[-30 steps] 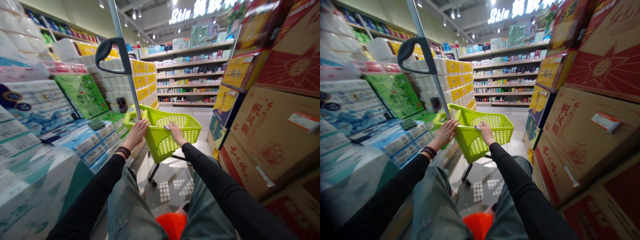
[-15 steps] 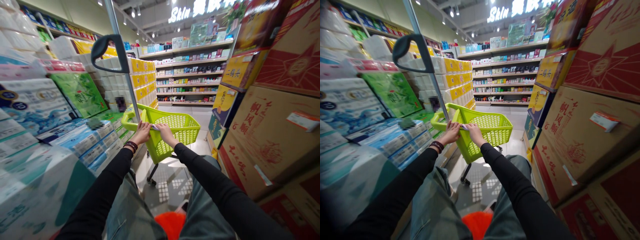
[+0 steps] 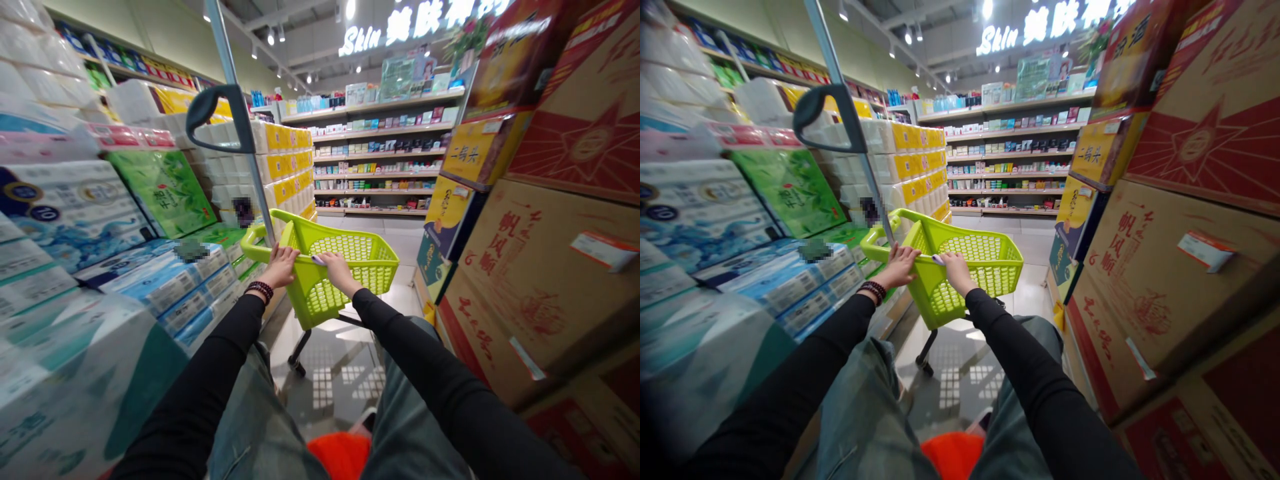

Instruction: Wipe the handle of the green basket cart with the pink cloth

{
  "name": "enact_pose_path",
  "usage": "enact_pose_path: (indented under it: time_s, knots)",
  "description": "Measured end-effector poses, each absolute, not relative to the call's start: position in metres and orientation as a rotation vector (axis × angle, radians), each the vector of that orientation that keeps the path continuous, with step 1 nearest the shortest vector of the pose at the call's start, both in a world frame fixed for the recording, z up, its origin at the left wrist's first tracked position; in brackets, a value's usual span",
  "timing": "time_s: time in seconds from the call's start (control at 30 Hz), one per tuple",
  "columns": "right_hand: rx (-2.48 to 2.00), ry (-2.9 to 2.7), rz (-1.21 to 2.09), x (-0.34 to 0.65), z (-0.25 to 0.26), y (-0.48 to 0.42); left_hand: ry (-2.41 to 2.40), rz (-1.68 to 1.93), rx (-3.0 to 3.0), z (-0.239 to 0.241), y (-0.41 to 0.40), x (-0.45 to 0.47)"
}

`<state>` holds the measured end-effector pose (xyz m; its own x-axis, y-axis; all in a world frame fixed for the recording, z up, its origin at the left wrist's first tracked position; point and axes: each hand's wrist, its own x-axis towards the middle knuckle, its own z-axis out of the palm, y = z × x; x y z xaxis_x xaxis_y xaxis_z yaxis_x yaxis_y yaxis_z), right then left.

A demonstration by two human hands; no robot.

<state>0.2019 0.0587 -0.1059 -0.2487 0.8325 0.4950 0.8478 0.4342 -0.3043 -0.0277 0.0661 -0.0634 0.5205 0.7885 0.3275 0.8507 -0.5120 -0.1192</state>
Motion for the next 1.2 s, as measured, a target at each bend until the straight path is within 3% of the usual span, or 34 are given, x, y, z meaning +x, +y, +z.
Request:
enact_pose_path:
  time_s: [0.4,0.63,0.9,1.2]
  knots:
    - [-1.647,-2.038,-0.042,0.236,-0.112,0.052,-1.401,-0.26,-2.499,-0.062,0.071,-0.036]
    - [-1.372,-2.086,-0.003,0.205,-0.11,0.059,-1.387,-0.29,-2.525,-0.063,0.081,-0.042]
    - [-1.588,-1.972,-0.026,0.242,-0.12,0.054,-1.388,-0.303,-2.541,-0.063,0.075,-0.042]
    - [-1.319,-2.11,0.012,0.202,-0.11,0.061,-1.402,-0.268,-2.526,-0.064,0.078,-0.042]
